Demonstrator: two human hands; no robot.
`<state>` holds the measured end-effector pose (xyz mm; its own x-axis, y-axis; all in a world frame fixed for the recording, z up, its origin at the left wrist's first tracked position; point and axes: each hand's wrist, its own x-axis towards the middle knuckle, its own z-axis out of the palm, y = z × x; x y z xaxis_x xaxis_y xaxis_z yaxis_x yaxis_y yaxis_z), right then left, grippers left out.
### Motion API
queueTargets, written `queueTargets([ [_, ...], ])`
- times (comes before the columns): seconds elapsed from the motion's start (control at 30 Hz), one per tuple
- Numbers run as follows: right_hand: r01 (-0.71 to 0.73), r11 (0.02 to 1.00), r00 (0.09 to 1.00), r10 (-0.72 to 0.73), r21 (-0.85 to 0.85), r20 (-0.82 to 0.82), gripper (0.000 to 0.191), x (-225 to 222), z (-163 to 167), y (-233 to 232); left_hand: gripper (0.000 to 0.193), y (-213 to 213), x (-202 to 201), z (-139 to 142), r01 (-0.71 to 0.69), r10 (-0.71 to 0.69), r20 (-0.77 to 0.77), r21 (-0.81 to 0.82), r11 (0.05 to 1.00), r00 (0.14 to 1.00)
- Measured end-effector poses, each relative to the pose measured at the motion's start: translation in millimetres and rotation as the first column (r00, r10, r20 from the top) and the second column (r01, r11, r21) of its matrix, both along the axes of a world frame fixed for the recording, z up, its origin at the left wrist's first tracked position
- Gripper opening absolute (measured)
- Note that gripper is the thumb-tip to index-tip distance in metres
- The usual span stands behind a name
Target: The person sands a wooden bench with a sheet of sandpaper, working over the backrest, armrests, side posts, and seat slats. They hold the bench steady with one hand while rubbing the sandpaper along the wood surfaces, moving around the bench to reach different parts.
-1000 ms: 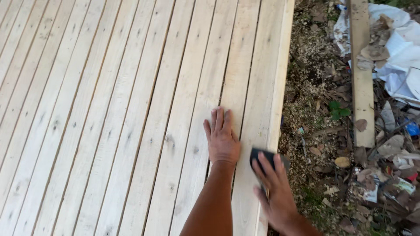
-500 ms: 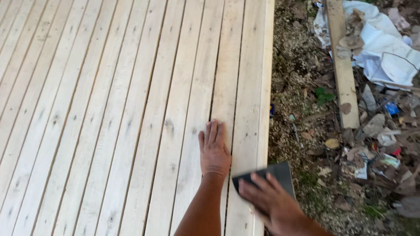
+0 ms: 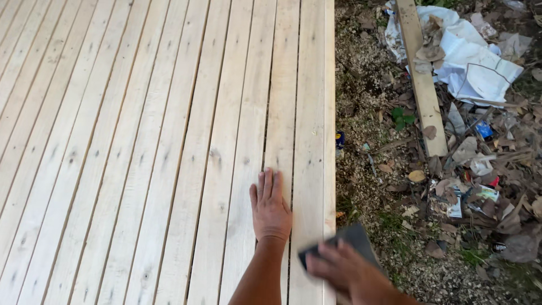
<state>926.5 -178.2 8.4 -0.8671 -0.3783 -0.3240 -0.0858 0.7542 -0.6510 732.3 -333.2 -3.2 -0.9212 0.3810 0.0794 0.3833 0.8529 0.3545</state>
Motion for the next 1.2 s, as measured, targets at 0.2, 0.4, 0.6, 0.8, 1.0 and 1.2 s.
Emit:
queueTargets([
  [0.2,0.308,0.949,0.918,-0.280,0.062,-0.282,0.052,-76.1,13.2,15.7,0.061,-4.0,10.5,-1.1,-0.035,0.035,-0.006,-0.059,0.998,0.999],
  [0.4,0.157,0.970,0.702,0.020,0.183,-0.712,0.049,39.8,-20.5,-34.0,0.065,-8.8,49.2,11.4,-0.111,0.110,-0.016,-0.066,0.992,0.994],
  [0.6,0.516,0.822,0.716,-0.569,-0.243,-0.404,0.052,-59.7,-22.0,-9.8,0.065,-10.9,55.1,6.0,-0.152,0.154,0.011,-0.091,0.984,0.988],
  [0.8,0.467,0.801,0.649,-0.598,-0.374,-0.470,0.069,7.1,-49.8,-71.9,0.068,-8.8,51.0,10.3,-0.147,0.152,0.035,-0.110,0.983,0.988],
  [1.0,0.632,0.679,0.683,-0.716,-0.374,-0.145,0.074,-46.4,-33.5,-47.4,0.070,-6.8,49.0,11.6,-0.153,0.162,0.051,-0.137,0.979,0.986],
  [1.2,0.591,0.639,0.571,-0.762,-0.492,-0.304,0.075,-71.8,-36.4,-37.6,0.071,-6.8,49.9,8.6,-0.146,0.155,0.041,-0.171,0.974,0.987],
])
